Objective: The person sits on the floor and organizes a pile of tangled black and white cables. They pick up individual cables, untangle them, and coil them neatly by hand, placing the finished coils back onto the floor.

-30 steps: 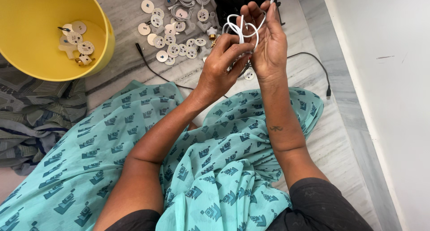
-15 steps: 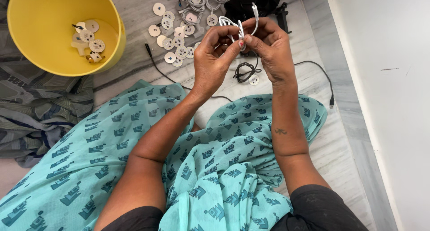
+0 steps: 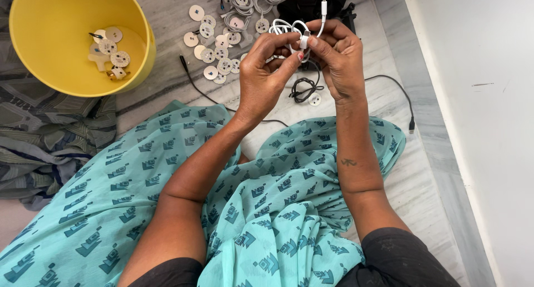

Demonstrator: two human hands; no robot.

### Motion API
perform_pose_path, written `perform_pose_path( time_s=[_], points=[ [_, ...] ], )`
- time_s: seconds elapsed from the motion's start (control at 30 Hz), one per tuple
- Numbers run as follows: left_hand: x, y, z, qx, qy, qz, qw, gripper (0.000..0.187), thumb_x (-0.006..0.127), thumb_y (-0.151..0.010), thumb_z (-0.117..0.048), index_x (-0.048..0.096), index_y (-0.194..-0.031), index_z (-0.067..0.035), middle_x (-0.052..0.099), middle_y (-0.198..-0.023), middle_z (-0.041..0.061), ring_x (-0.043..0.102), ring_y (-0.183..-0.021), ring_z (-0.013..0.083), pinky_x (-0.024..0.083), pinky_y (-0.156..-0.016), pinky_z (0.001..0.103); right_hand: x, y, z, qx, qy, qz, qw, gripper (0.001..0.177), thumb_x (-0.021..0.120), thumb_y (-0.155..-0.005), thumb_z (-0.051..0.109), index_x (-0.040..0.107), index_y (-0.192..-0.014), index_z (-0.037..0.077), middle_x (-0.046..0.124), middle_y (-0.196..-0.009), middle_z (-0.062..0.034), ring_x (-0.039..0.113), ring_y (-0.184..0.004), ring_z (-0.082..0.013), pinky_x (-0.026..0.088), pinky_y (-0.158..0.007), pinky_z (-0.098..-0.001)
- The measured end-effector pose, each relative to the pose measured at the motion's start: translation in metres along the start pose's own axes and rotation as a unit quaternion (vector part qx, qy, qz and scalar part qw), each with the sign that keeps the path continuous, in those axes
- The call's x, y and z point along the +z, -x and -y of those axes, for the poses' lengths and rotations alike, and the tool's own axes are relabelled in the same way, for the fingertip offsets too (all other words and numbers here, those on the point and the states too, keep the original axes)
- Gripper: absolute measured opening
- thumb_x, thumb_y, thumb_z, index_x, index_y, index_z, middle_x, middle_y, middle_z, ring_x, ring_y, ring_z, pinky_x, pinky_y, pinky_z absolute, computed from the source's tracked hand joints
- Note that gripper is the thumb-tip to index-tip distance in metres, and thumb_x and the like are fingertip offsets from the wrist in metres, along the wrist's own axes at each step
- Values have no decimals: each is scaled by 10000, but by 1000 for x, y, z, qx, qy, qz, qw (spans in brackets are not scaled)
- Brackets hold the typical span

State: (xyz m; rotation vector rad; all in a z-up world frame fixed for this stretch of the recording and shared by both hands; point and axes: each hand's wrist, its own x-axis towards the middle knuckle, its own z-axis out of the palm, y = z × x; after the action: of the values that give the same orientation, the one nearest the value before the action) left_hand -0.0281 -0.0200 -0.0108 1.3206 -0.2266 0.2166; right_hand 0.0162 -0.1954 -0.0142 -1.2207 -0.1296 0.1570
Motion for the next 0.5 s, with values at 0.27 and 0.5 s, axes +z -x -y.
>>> perform_pose_path(
  time_s=[0.27, 0.5],
  points=[
    [-2, -1, 3, -19, -5, 0, 1000, 214, 723, -984, 20, 699, -1195, 5, 609, -1080, 24, 671, -932, 81, 633, -795, 235, 0, 4, -4, -102, 93, 27, 990, 176, 759, -1010, 5, 652, -1147, 25, 748, -1044, -94, 744, -990, -155, 647, -913, -303],
    [-2, -2, 10, -44, 5, 9, 999, 185, 734, -984, -21, 710, -1166, 2, 599, -1071, 20, 647, -865, 67, 661, -755, 228, 0, 7, -3, -119, 152, 44, 980, 217, 788, -1013, 37, 623, -1151, 62, 702, -1024, -24, 703, -993, -117, 606, -921, -268]
  ],
)
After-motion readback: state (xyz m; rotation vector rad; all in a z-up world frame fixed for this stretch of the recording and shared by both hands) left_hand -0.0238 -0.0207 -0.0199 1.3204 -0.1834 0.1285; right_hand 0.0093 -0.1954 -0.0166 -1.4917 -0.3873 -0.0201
